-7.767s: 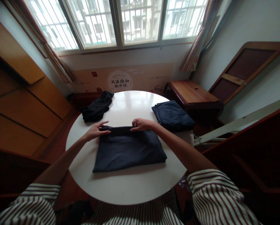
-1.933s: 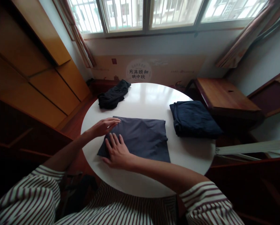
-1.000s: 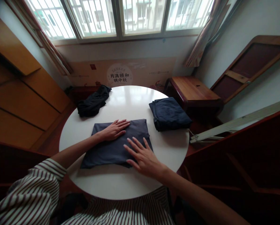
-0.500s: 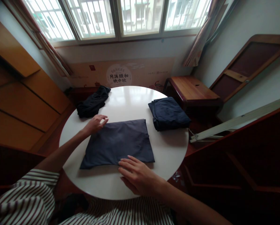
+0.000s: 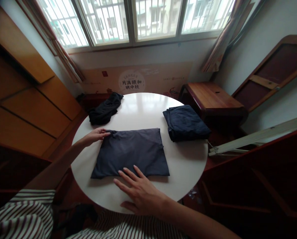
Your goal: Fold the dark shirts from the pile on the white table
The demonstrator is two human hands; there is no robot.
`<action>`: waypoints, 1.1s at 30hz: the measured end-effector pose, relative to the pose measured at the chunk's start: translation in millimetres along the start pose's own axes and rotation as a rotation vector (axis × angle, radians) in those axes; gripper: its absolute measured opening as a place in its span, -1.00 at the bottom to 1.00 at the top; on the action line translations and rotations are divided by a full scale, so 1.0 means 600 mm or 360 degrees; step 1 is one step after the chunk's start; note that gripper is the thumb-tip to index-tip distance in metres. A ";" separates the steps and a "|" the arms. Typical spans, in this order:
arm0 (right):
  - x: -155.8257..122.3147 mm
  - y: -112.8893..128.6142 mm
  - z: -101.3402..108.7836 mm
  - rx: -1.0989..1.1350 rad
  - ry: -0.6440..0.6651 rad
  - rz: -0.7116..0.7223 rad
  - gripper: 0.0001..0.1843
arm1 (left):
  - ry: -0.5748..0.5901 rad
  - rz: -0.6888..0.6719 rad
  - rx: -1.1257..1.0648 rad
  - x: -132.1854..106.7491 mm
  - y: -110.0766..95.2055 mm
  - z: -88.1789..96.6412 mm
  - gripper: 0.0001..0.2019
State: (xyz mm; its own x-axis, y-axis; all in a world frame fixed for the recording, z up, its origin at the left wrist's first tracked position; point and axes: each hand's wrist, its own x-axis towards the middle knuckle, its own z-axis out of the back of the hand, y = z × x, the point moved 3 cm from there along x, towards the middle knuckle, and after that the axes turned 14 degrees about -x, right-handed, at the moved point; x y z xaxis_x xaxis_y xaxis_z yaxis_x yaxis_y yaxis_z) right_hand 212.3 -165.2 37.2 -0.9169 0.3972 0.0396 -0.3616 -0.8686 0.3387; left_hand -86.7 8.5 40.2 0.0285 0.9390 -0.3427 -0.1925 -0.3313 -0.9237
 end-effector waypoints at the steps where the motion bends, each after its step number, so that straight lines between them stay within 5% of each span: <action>1: -0.002 0.000 -0.001 0.0017 -0.0007 -0.0009 -0.25 | 0.0000 0.0038 -0.0043 -0.001 0.000 -0.001 -0.24; 6: -0.002 -0.005 0.000 0.0144 -0.0064 -0.0040 -0.29 | 0.0123 0.0206 0.0015 -0.030 0.004 -0.001 0.02; 12: -0.006 -0.023 0.027 0.0664 -0.0230 -0.0268 -0.34 | 0.0350 -0.0184 -0.0425 -0.065 -0.039 -0.035 0.03; 18: 0.013 -0.116 0.054 0.1956 -0.0512 -0.0634 -0.30 | 0.0313 -0.0661 -0.1021 -0.082 -0.118 -0.184 -0.29; 21: 0.018 -0.156 0.074 0.2531 -0.0693 -0.0725 -0.21 | 0.0351 -0.0843 -0.1218 -0.078 -0.129 -0.283 -0.37; 24: 0.010 -0.180 0.099 0.2695 -0.0788 -0.0758 -0.15 | 0.0466 -0.0924 -0.1355 -0.073 -0.123 -0.366 -0.45; 26: -0.001 -0.192 0.108 0.2671 -0.0793 -0.0866 -0.24 | 0.0550 -0.0985 -0.1270 -0.079 -0.115 -0.395 -0.59; 29: -0.015 -0.206 0.106 0.2668 -0.0753 -0.0983 -0.42 | 0.0545 -0.1190 -0.0773 -0.109 -0.098 -0.394 -0.84; 33: -0.022 -0.218 0.082 0.2603 -0.0846 -0.1113 -0.53 | 0.0575 -0.1454 0.0333 -0.162 -0.054 -0.363 -0.69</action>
State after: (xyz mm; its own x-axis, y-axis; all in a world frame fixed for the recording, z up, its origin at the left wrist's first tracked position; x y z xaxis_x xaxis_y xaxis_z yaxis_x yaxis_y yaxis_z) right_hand 280.0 -41.9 38.8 -0.4315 0.8333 -0.3456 0.1953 0.4603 0.8660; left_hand 130.4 -92.4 66.3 0.5408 0.7295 0.4189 -0.1160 0.5579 -0.8218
